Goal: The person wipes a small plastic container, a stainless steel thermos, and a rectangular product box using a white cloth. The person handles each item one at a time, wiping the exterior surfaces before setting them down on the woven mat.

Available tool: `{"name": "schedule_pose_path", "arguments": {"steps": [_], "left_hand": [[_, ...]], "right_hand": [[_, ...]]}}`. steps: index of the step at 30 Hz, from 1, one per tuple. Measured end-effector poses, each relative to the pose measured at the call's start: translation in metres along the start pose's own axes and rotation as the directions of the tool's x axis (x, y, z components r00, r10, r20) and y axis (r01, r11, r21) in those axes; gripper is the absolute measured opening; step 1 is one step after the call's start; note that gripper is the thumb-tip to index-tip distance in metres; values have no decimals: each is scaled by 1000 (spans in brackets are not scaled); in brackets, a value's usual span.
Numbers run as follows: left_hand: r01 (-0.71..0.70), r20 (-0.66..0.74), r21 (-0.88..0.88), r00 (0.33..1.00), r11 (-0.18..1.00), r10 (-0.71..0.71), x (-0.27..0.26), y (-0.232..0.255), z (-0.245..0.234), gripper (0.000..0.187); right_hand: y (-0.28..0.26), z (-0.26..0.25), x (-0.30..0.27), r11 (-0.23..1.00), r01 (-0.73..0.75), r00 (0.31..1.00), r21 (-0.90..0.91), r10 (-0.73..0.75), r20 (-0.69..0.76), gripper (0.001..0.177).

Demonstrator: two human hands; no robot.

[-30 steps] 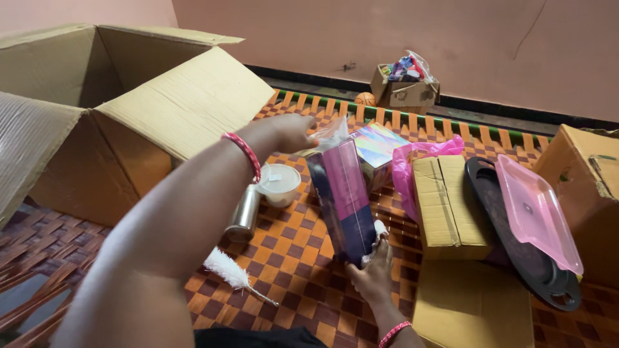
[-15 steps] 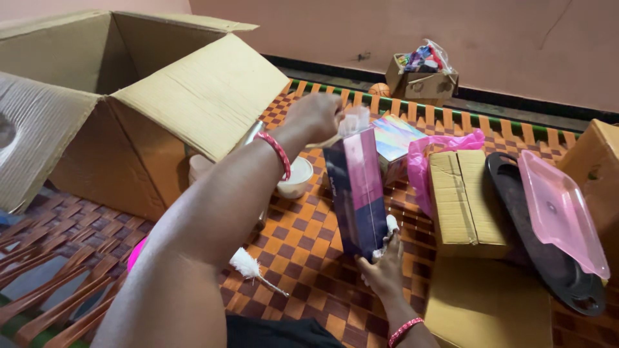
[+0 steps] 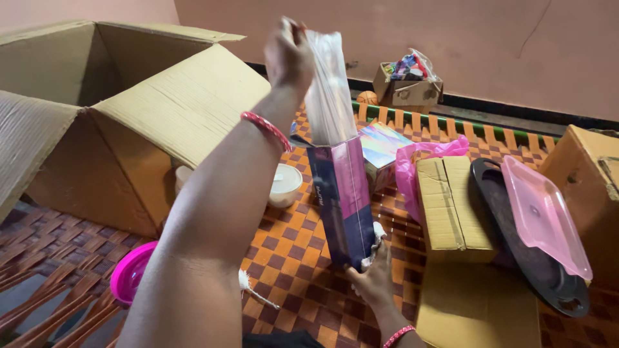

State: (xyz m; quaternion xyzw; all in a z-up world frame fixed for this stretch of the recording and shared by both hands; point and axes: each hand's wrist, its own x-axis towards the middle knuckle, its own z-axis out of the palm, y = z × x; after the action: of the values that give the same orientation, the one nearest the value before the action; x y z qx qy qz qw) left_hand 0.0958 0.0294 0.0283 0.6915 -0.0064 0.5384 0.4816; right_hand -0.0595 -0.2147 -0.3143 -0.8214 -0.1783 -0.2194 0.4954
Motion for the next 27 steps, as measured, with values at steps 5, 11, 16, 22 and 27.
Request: {"name": "schedule_pose_path", "arguments": {"steps": [5,11,16,22,27], "left_hand": [[32,9,-1,999,999,-32,17,-20,0,25],[-246,402,452,914,857,51,19,-10,-31,115],[513,370,237,737,825,-565,13,5,-43,91],[543,625,177,583,821,-519,-32,3,-58,51],[438,476,-85,807,895,-350,-36,1,-34,51]], "right_hand": [[-3,-3,-2,879,-465,883,110,452,124,106],[0,2,-3,987,-103,993,-121,96,-65,104],[21,7,-7,952,-297,953,66,300,-32,101],[21,6,-8,979,-170,983,111,177,-57,99],[12,3,-1,971,-200,976,135,209,-57,98]]}}
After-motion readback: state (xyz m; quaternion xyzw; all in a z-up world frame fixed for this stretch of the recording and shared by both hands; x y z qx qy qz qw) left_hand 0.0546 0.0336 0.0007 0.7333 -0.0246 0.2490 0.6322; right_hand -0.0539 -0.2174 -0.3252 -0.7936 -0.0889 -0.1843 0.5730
